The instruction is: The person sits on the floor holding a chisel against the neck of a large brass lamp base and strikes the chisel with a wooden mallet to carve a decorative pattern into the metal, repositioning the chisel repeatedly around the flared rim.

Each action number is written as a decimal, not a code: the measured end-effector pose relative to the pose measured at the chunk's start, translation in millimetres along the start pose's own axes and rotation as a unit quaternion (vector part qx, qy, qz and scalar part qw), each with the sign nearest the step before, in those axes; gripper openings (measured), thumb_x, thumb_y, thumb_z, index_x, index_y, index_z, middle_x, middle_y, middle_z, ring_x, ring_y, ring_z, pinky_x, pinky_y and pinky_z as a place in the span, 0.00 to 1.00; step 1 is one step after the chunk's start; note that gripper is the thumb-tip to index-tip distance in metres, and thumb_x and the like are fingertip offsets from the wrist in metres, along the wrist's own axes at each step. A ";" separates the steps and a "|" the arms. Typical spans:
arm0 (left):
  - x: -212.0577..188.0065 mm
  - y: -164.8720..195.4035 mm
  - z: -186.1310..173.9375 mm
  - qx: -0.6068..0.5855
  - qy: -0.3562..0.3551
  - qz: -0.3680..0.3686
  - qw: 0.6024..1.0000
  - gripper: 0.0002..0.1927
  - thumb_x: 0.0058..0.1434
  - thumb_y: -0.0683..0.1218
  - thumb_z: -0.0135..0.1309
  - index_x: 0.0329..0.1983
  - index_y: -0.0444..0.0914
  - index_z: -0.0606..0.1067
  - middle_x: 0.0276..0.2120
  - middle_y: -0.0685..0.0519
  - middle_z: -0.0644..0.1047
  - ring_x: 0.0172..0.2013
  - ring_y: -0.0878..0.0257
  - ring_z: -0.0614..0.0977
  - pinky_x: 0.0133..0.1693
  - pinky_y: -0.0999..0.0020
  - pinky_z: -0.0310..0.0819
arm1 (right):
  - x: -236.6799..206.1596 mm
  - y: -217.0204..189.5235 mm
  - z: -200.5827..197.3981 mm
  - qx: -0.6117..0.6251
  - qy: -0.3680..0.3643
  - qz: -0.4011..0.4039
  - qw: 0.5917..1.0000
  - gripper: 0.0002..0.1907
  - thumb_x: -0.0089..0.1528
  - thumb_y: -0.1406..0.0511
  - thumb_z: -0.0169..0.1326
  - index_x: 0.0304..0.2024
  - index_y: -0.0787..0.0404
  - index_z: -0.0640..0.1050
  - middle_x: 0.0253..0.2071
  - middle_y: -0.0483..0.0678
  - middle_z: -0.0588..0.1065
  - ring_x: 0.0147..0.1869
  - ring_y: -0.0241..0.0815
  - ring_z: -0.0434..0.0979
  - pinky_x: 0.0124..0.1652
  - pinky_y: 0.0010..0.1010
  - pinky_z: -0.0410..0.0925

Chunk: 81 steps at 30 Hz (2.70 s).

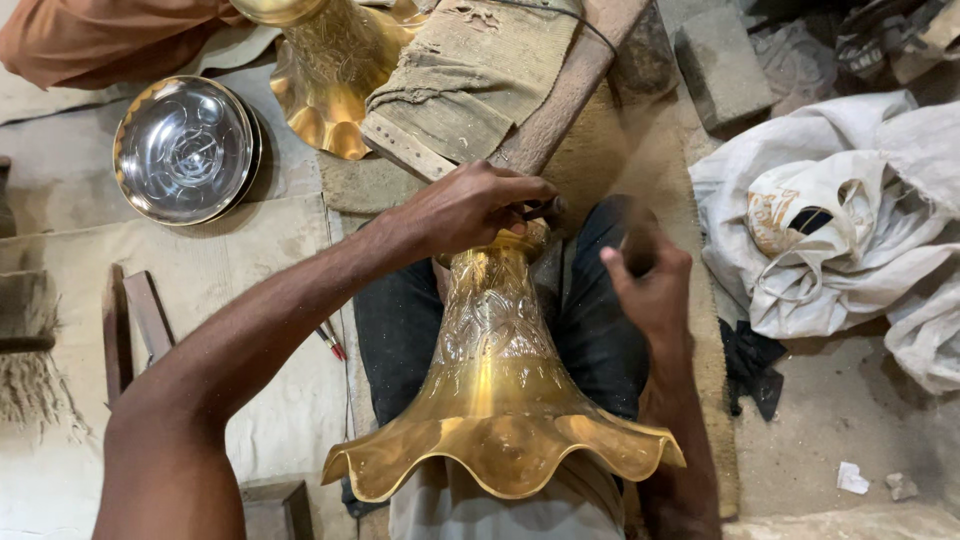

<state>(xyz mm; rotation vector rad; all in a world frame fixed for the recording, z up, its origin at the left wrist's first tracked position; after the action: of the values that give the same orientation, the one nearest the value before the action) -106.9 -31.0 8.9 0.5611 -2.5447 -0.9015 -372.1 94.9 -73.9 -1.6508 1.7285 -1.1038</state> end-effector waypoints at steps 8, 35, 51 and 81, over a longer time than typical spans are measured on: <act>0.6 -6.9 0.9 -0.010 -0.024 -0.001 1.000 0.15 0.67 0.36 0.56 0.57 0.34 0.77 0.43 0.43 0.84 0.33 0.56 0.88 0.33 0.61 0.87 | -6.0 -8.2 8.2 -0.019 0.045 -0.057 0.997 0.09 0.60 0.68 0.67 0.37 0.61 0.78 0.28 0.47 0.76 0.29 0.38 0.76 0.32 0.32 0.68; 10.4 -11.6 -7.6 0.003 -0.056 0.061 0.997 0.15 0.67 0.38 0.56 0.57 0.36 0.78 0.37 0.45 0.85 0.28 0.63 0.85 0.26 0.67 0.82 | -4.0 -0.8 26.9 0.098 0.094 -0.018 0.991 0.15 0.62 0.72 0.66 0.28 0.63 0.71 0.23 0.46 0.67 0.26 0.36 0.64 0.29 0.32 0.59; 17.0 -3.5 -12.2 -0.010 -0.121 0.003 0.993 0.20 0.62 0.39 0.59 0.58 0.37 0.76 0.40 0.44 0.85 0.30 0.61 0.86 0.27 0.64 0.85 | -8.9 11.7 36.0 0.317 0.128 0.026 0.940 0.09 0.61 0.70 0.66 0.39 0.58 0.77 0.30 0.44 0.77 0.31 0.35 0.78 0.32 0.31 0.74; 18.0 -13.4 -3.1 -0.008 -0.107 -0.038 0.993 0.14 0.71 0.35 0.48 0.56 0.37 0.77 0.34 0.45 0.84 0.24 0.66 0.84 0.20 0.69 0.79 | -9.7 18.6 30.0 0.227 0.064 0.088 0.968 0.10 0.63 0.62 0.64 0.31 0.59 0.78 0.24 0.46 0.78 0.27 0.41 0.81 0.31 0.33 0.76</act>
<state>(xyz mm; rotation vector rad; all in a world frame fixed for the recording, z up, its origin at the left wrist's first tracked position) -117.5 -50.9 6.2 0.5898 -2.7186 -1.0605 -356.9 96.8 -107.2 -1.1457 1.5150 -1.4165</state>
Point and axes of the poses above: each hand's wrist, its own x-axis towards the middle knuckle, its own z-axis out of the palm, y = z × x, the point moved 1 cm from there along x, towards the middle knuckle
